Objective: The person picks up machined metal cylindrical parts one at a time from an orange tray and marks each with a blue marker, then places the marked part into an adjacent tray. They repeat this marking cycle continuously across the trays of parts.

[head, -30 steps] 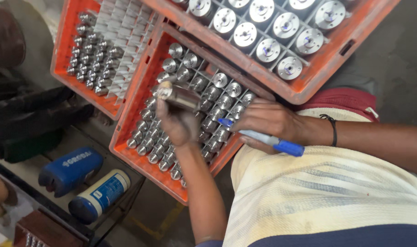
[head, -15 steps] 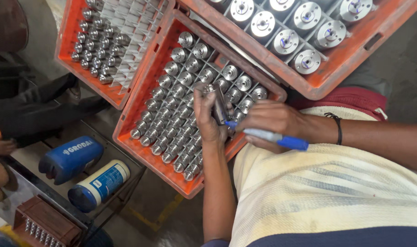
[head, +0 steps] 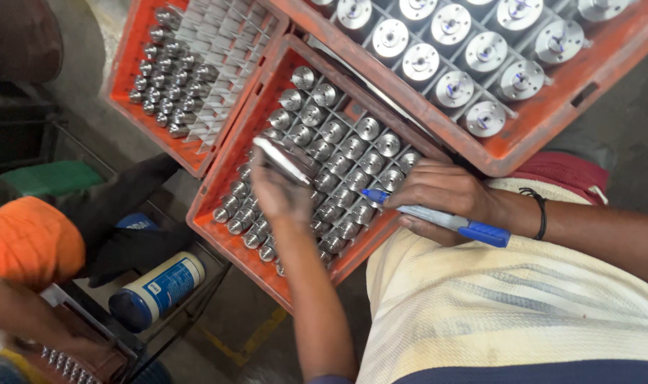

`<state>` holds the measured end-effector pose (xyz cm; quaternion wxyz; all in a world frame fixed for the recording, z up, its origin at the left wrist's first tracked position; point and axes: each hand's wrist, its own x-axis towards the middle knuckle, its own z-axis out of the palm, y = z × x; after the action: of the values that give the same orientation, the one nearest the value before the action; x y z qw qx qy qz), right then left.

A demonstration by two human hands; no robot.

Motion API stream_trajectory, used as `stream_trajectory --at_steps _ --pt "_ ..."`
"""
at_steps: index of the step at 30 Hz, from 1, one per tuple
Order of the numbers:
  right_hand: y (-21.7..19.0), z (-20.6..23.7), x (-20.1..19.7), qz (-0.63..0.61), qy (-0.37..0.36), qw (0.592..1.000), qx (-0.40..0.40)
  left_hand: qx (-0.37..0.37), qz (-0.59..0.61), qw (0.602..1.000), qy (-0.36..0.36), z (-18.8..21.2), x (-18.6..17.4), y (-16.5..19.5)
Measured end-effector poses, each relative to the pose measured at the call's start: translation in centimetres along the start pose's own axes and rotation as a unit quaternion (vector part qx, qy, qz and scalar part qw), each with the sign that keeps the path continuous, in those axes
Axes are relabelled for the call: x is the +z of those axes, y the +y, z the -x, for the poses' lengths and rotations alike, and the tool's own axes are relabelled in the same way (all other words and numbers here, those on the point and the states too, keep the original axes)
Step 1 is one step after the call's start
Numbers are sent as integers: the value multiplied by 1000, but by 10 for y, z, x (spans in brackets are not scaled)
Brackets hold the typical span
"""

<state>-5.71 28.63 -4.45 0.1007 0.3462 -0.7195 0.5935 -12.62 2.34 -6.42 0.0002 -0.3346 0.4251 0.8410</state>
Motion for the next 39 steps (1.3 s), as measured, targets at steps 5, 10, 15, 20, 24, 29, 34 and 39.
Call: stream_trajectory --at_steps 5,10,15,20,24,29,34,39 --pt "2 -14 -3 14 -56 998 27 42 8 997 -61 -64 21 91" --pt "9 -25 -6 1 -70 997 40 139 -121 974 -130 -86 26 116" --pt "15 -22 -4 -14 -61 995 81 243 -372 892 -83 -46 6 59" --pt "14 -17 3 -20 -59 991 122 330 -655 680 -12 -15 11 -8" --pt "14 -19 1 -14 -73 993 95 348 -764 542 39 -32 26 -29" --pt "13 -19 -2 -10 -68 993 96 439 -592 675 -33 -44 14 -1" --pt "10 -19 0 -2 -60 994 96 390 -376 841 -14 -38 3 48" --pt "9 -19 -1 -11 -63 995 77 341 -703 624 -13 -28 19 4"
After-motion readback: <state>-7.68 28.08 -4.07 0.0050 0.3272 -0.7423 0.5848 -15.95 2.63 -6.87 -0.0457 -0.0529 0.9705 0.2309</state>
